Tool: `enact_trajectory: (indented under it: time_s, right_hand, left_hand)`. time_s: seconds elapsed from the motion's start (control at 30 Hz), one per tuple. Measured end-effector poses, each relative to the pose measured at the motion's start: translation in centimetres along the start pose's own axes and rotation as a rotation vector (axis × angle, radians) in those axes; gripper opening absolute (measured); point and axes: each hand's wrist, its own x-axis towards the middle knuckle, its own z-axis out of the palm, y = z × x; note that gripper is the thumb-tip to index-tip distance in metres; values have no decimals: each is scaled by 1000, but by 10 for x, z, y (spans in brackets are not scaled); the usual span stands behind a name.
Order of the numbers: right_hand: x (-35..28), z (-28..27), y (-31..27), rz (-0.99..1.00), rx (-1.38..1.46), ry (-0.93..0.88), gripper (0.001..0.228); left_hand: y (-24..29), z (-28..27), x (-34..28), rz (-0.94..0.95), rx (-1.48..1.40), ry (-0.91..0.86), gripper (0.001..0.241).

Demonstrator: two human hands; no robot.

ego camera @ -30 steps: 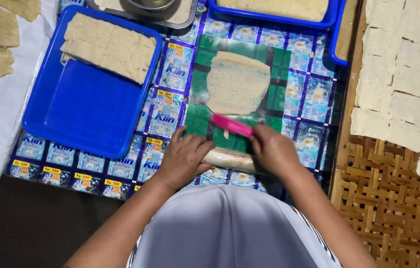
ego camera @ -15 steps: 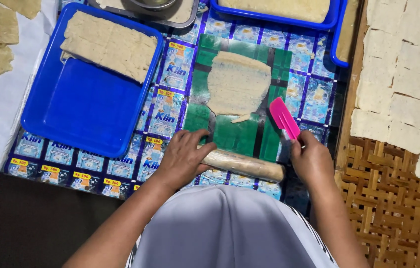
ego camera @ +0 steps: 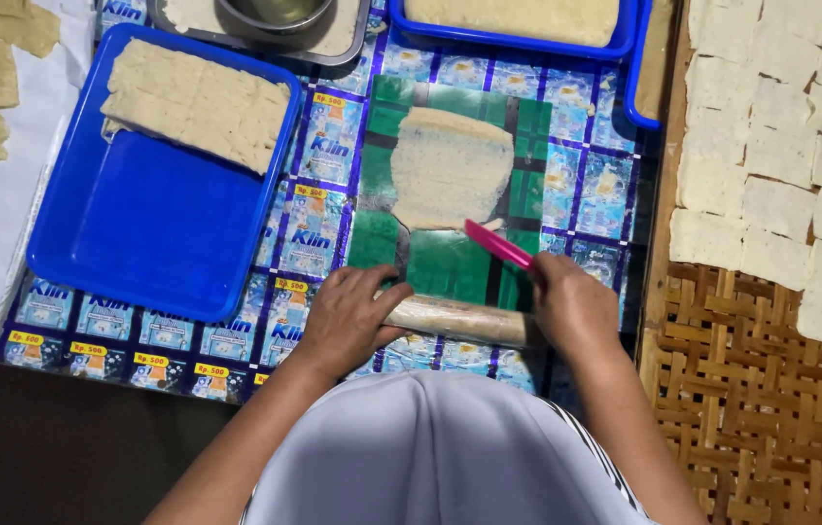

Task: Flattening dough using a rolling pin and cutting it into squares.

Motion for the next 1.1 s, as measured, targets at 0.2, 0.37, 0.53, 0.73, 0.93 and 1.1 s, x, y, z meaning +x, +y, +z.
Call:
enact_trajectory:
  time_s: [0.2, 0.37, 0.53, 0.73, 0.93, 1.1]
  right_hand:
    - [-12, -17, 8, 199, 209, 10, 20]
    - [-28, -1, 6, 306, 473, 99, 19]
    - [-27, 8, 7, 416, 547, -9, 22]
    - [-12, -9, -21, 388, 607, -9, 23]
    - [16, 12, -27, 271, 523, 14, 26]
    - [-4, 0, -25, 326, 454, 115, 28]
  left_hand:
    - [-1, 7, -1, -9, 11, 49, 53]
    - [-1, 10, -2, -5, 31, 57, 50]
    - [-1, 8, -1, -18, 10, 48, 49]
    - [1, 4, 0, -29, 0, 30, 48]
    - [1, 0, -1, -18, -12, 13, 55]
    - [-6, -8, -4, 28, -41, -60, 61]
